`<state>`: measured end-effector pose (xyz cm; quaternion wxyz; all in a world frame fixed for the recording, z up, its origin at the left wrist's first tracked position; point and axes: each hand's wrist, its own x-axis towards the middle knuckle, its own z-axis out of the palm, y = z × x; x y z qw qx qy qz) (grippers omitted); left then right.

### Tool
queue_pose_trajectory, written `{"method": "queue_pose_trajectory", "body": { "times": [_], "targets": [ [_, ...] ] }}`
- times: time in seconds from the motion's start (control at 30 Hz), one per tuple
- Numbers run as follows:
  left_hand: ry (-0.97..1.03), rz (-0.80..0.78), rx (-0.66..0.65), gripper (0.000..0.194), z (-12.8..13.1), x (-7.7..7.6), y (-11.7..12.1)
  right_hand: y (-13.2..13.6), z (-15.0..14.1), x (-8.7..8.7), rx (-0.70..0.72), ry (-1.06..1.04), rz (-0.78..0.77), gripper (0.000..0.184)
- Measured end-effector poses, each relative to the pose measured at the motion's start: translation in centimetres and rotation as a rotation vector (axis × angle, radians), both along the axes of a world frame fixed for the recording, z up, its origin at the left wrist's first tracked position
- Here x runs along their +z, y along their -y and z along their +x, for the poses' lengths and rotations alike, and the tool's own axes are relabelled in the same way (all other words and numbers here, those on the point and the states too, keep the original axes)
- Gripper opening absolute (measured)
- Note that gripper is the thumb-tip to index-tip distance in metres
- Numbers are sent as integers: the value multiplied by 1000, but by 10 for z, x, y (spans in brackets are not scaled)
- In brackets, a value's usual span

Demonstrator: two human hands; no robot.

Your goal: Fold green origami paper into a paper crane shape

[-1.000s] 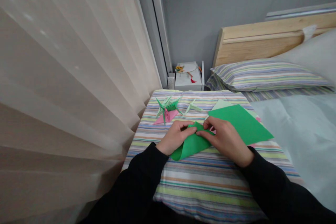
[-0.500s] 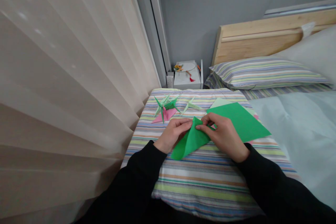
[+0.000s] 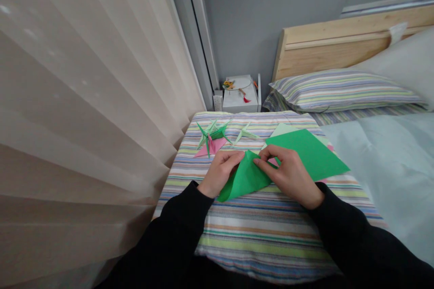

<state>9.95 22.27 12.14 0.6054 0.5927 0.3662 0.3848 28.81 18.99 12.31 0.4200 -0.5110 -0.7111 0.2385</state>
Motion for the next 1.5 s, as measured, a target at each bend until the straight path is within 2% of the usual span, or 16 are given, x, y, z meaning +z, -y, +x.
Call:
{"method": "queue_pose_trajectory", "body": {
  "times": [0.07, 0.2, 0.37, 0.6, 0.77, 0.97, 1.17, 1.5],
  "targets": [
    [-14, 33, -2, 50, 0, 0, 0, 1, 0, 0, 2, -10, 2, 22],
    [-81, 92, 12, 46, 2, 1, -2, 1, 0, 0, 8, -16, -10, 18],
    [-89, 83, 19, 33, 3, 1, -2, 2, -1, 2, 36, -17, -26, 23],
    [-42, 50, 33, 26, 3, 1, 1, 3, -1, 4, 66, -98, -26, 22],
    [-78, 94, 76, 19, 3, 0, 2, 4, -2, 4, 66, -164, -58, 24],
    [-92, 120, 85, 16, 3, 2, 5, 2, -3, 7, 30, -326, -134, 8],
    [-75, 119, 96, 14, 3, 1, 5, 3, -3, 12, 47, -292, -164, 8],
    [-91, 133, 175, 13, 5, -1, 8, 3, -2, 9, 70, -253, -180, 9]
  ]
}}
